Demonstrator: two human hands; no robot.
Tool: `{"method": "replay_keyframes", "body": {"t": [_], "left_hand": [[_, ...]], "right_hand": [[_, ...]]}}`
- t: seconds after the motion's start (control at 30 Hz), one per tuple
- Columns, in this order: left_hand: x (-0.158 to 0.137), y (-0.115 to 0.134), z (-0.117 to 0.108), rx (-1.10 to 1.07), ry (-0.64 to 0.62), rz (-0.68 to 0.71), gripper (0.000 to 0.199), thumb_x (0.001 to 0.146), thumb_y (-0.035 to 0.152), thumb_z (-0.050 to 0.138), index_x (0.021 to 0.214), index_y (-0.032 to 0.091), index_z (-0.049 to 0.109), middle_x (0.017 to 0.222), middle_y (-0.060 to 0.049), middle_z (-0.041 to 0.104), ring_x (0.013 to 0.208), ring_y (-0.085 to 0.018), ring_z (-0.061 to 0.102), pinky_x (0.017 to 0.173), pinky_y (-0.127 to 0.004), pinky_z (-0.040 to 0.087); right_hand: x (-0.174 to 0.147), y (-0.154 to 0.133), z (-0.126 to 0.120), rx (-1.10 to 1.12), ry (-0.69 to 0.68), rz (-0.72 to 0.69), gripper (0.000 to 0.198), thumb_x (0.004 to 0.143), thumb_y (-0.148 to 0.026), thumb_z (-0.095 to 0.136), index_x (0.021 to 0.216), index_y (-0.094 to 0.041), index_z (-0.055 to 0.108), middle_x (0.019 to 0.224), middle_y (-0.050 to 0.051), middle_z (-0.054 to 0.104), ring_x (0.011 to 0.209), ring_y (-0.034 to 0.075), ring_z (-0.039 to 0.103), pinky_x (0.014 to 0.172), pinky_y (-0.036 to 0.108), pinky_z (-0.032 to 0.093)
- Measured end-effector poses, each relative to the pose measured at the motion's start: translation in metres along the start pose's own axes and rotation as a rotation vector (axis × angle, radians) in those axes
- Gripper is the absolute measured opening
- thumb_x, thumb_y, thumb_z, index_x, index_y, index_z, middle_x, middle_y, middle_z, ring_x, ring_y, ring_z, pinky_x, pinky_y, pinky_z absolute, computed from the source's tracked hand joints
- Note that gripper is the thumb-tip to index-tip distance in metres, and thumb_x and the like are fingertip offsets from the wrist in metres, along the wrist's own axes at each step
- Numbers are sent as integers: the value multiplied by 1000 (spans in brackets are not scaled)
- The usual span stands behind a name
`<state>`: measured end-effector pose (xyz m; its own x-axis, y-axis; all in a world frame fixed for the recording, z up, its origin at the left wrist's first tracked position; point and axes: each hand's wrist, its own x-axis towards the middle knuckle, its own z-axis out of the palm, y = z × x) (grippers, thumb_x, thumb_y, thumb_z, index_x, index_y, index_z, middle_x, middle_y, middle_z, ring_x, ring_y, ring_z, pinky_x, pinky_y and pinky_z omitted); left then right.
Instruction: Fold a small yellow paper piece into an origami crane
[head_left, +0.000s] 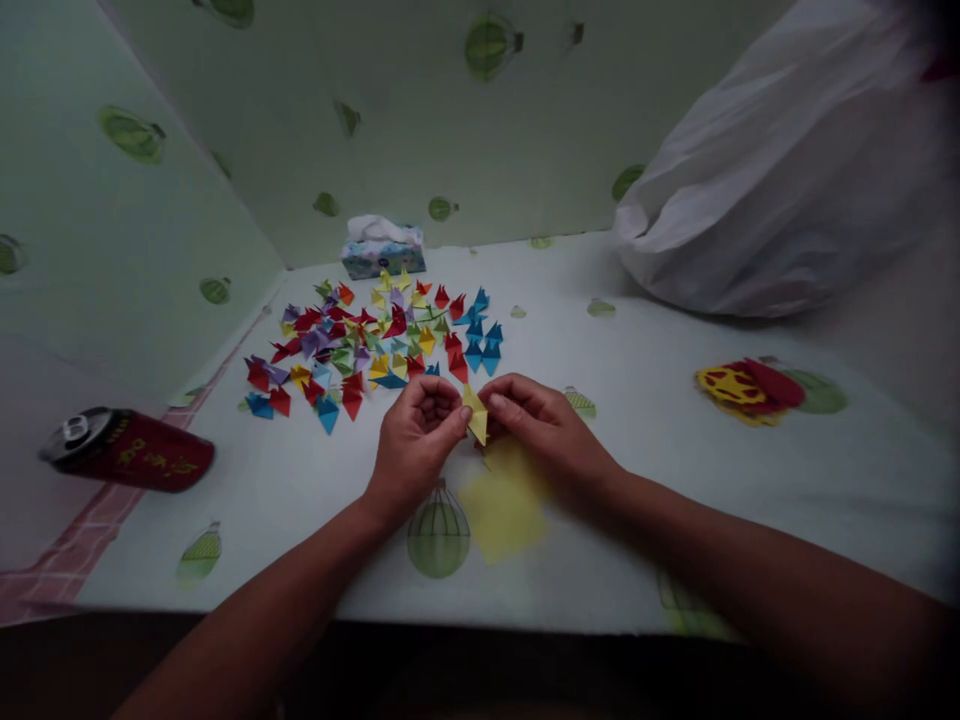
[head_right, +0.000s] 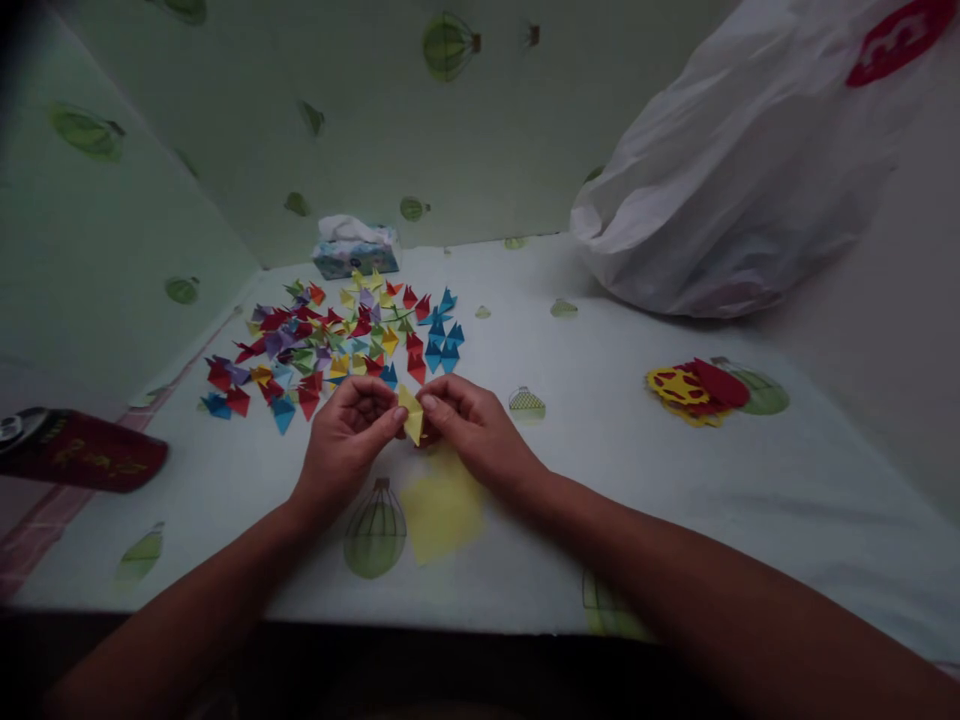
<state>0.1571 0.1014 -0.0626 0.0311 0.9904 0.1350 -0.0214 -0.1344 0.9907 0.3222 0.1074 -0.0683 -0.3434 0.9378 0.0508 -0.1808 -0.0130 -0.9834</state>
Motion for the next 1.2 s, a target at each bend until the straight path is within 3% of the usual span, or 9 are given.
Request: {"method": "replay_keyframes", "body": {"t": [0.13, 0.27, 0.47, 0.7, 0.97, 1.2], "left_hand": [[-1, -1, 1, 14, -21, -1, 23, 75, 23, 77, 86, 18, 57, 78, 2, 60, 69, -9, 58, 65, -21, 50], [-1, -2, 0, -6, -101, -109, 23, 78, 33, 74, 88, 17, 61, 77, 1, 64, 65, -10, 59, 62, -23, 50], [-2, -3, 0, 73, -207, -235, 27, 82, 41, 72, 76, 15, 66, 63, 0, 62, 54, -9, 51, 51, -21, 40], [-3, -2, 0, 43, -207, -243, 24, 81, 40, 74, 75, 17, 67, 61, 2, 61, 48, -8, 47, 47, -21, 36], [-3, -8, 1, 85, -217, -216, 29, 79, 41, 75, 72, 16, 64, 62, 1, 61, 57, -10, 51, 55, -23, 38], [-5, -9, 1, 74, -259, -161, 29, 81, 41, 73, 70, 16, 62, 66, 0, 60, 60, -10, 50, 57, -23, 37]], "right_hand": [[0, 0, 0, -81, 19, 59, 27, 82, -39, 70, 71, -18, 57, 66, -2, 59, 59, 10, 54, 58, 25, 42], [0, 0, -1, -123, 66, 32, 27, 82, -38, 69, 68, -18, 57, 66, -2, 59, 59, 10, 53, 58, 25, 41], [1, -1, -4, -170, 113, -29, 27, 80, -39, 70, 68, -19, 58, 65, -1, 60, 61, 12, 55, 59, 26, 44], [0, 1, -2, -112, 107, 2, 29, 80, -41, 71, 68, -19, 57, 63, -1, 61, 59, 11, 53, 57, 26, 42], [-2, 4, -1, -231, 180, -76, 26, 83, -36, 66, 67, -19, 55, 65, 0, 59, 62, 13, 52, 60, 27, 41], [-4, 1, 0, -176, 165, -38, 25, 83, -36, 67, 67, -19, 56, 65, 0, 61, 62, 13, 53, 61, 27, 42]]}}
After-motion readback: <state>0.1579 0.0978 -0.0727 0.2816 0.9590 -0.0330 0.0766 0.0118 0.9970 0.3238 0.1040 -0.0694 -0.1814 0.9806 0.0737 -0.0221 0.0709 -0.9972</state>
